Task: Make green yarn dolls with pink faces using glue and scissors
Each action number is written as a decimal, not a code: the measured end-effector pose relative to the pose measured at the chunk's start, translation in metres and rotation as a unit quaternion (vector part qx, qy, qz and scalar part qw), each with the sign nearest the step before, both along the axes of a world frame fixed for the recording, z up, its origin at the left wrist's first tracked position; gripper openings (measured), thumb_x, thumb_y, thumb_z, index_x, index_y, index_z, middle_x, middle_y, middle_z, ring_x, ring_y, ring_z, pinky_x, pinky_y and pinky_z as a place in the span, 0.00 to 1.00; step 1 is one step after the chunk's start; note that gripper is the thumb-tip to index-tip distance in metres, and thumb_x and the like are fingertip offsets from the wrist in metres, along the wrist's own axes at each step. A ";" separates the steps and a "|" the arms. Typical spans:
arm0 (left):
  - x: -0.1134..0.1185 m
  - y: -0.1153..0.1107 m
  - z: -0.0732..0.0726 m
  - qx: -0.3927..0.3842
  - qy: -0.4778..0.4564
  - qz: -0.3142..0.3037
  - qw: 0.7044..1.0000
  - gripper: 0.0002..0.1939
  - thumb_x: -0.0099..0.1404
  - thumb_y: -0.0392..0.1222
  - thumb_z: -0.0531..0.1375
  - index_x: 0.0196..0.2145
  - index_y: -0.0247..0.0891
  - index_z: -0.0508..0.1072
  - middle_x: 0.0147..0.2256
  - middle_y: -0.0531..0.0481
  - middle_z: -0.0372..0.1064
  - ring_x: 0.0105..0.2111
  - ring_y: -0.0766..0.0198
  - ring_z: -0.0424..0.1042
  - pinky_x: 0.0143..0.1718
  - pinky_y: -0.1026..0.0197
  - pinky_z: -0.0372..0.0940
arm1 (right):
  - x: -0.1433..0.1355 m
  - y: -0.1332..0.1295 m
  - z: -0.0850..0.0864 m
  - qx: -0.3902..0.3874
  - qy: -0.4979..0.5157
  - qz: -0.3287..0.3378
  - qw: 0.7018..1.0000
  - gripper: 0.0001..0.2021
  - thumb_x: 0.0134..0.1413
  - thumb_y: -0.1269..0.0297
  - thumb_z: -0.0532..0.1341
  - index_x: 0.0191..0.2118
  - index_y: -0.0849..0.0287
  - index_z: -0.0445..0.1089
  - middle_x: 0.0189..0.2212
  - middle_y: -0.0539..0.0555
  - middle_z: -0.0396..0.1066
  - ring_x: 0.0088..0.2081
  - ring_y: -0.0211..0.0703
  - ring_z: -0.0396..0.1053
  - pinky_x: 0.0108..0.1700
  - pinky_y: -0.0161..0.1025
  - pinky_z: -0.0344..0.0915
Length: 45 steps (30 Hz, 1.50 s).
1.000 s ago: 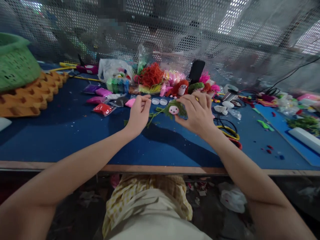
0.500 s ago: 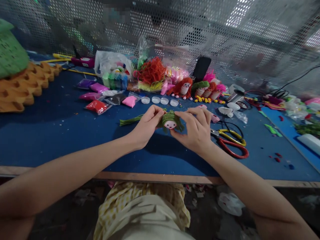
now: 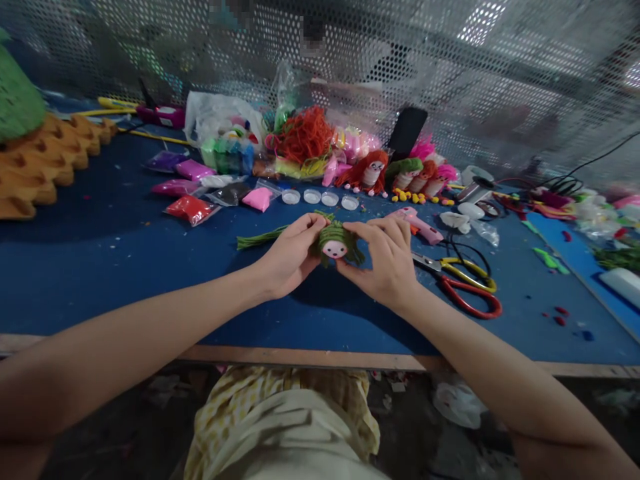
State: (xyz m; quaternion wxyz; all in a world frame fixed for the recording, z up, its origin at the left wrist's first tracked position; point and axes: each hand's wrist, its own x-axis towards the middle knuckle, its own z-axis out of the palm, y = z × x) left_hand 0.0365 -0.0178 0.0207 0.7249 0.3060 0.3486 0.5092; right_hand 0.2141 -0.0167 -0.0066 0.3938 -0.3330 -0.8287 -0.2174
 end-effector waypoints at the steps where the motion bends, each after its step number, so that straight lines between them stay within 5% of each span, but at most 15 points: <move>1: 0.000 0.000 0.001 -0.007 -0.004 0.000 1.000 0.13 0.76 0.34 0.56 0.30 0.35 0.66 0.29 0.56 0.65 0.26 0.73 0.65 0.28 0.69 0.61 | 0.000 0.000 0.001 -0.009 -0.001 0.002 1.000 0.19 0.61 0.63 0.66 0.56 0.53 0.66 0.38 0.53 0.77 0.42 0.49 0.72 0.52 0.49 0.65; 6: -0.005 0.004 0.001 -0.020 0.014 0.008 1.000 0.13 0.77 0.34 0.55 0.31 0.35 0.66 0.27 0.56 0.65 0.25 0.72 0.65 0.27 0.68 0.60 | 0.032 0.021 0.015 -0.115 0.004 0.043 0.992 0.25 0.57 0.49 0.67 0.56 0.53 0.69 0.44 0.55 0.79 0.45 0.52 0.74 0.51 0.50 0.67; 10: -0.013 0.011 -0.004 0.013 0.052 -0.004 0.999 0.12 0.77 0.35 0.55 0.33 0.36 0.67 0.28 0.56 0.65 0.26 0.72 0.65 0.27 0.68 0.59 | 0.085 0.056 0.024 -0.172 0.107 -0.158 0.966 0.15 0.64 0.54 0.55 0.39 0.58 0.74 0.37 0.62 0.78 0.42 0.57 0.75 0.48 0.55 0.69; 13: -0.016 0.014 -0.007 0.026 0.079 -0.024 0.996 0.12 0.77 0.37 0.55 0.33 0.36 0.67 0.28 0.55 0.64 0.26 0.71 0.64 0.27 0.67 0.60 | 0.112 0.075 0.021 -0.322 -0.045 -0.369 0.871 0.15 0.55 0.51 0.64 0.31 0.59 0.74 0.32 0.64 0.76 0.41 0.65 0.75 0.46 0.58 0.68; 15: -0.016 0.015 -0.007 0.022 0.096 -0.046 0.994 0.12 0.77 0.38 0.55 0.33 0.36 0.67 0.28 0.55 0.65 0.26 0.70 0.64 0.27 0.66 0.61 | 0.118 0.082 0.018 -0.390 -0.104 -0.401 0.822 0.15 0.57 0.52 0.63 0.29 0.60 0.73 0.30 0.64 0.74 0.39 0.65 0.75 0.44 0.55 0.68; 17: -0.016 0.015 -0.005 0.019 0.111 -0.063 0.992 0.12 0.77 0.38 0.55 0.33 0.36 0.67 0.28 0.54 0.65 0.25 0.70 0.64 0.27 0.66 0.61 | 0.119 0.084 0.016 -0.418 -0.109 -0.389 0.814 0.15 0.59 0.53 0.61 0.27 0.58 0.72 0.27 0.60 0.73 0.36 0.60 0.75 0.41 0.51 0.67; 21: -0.018 0.015 -0.006 0.034 0.119 -0.081 0.989 0.11 0.77 0.39 0.56 0.34 0.36 0.68 0.29 0.53 0.66 0.26 0.69 0.65 0.28 0.66 0.62 | 0.115 0.083 0.016 -0.387 -0.065 -0.381 0.837 0.12 0.57 0.55 0.62 0.37 0.60 0.74 0.33 0.62 0.77 0.39 0.60 0.76 0.41 0.49 0.66; 25: -0.020 0.018 -0.010 0.049 0.097 -0.101 0.989 0.11 0.76 0.39 0.57 0.33 0.36 0.69 0.29 0.53 0.66 0.26 0.69 0.66 0.28 0.66 0.63 | 0.107 0.075 0.021 -0.319 -0.017 -0.398 0.860 0.23 0.57 0.62 0.61 0.56 0.69 0.66 0.48 0.73 0.76 0.49 0.66 0.74 0.45 0.52 0.67; 33: -0.017 0.014 -0.006 0.059 0.068 -0.114 0.989 0.11 0.75 0.36 0.57 0.32 0.35 0.70 0.28 0.54 0.66 0.25 0.70 0.66 0.28 0.67 0.62 | 0.096 0.056 0.040 -0.153 -0.015 -0.362 0.919 0.15 0.63 0.62 0.54 0.52 0.62 0.65 0.51 0.75 0.71 0.56 0.70 0.68 0.58 0.66 0.62; 37: -0.017 0.012 -0.006 0.058 0.062 -0.119 0.989 0.10 0.75 0.36 0.58 0.32 0.34 0.70 0.29 0.54 0.65 0.27 0.70 0.65 0.29 0.67 0.61 | 0.085 0.052 0.026 -0.116 0.138 -0.232 0.956 0.29 0.55 0.53 0.58 0.58 0.63 0.58 0.45 0.67 0.70 0.42 0.58 0.73 0.45 0.57 0.71; 41: -0.017 0.013 -0.012 0.088 0.052 -0.141 0.985 0.10 0.73 0.39 0.62 0.33 0.35 0.71 0.29 0.54 0.65 0.27 0.70 0.64 0.30 0.67 0.60 | 0.067 0.040 0.013 -0.070 0.199 -0.057 0.976 0.29 0.49 0.51 0.63 0.55 0.55 0.58 0.43 0.59 0.69 0.44 0.53 0.73 0.44 0.50 0.72; 45: -0.018 0.013 -0.015 0.106 0.030 -0.157 0.982 0.12 0.69 0.43 0.66 0.32 0.35 0.71 0.30 0.54 0.66 0.28 0.70 0.64 0.31 0.67 0.60 | 0.056 0.026 0.013 -0.064 0.165 -0.048 0.983 0.22 0.51 0.57 0.62 0.51 0.53 0.61 0.40 0.57 0.72 0.36 0.48 0.71 0.39 0.48 0.72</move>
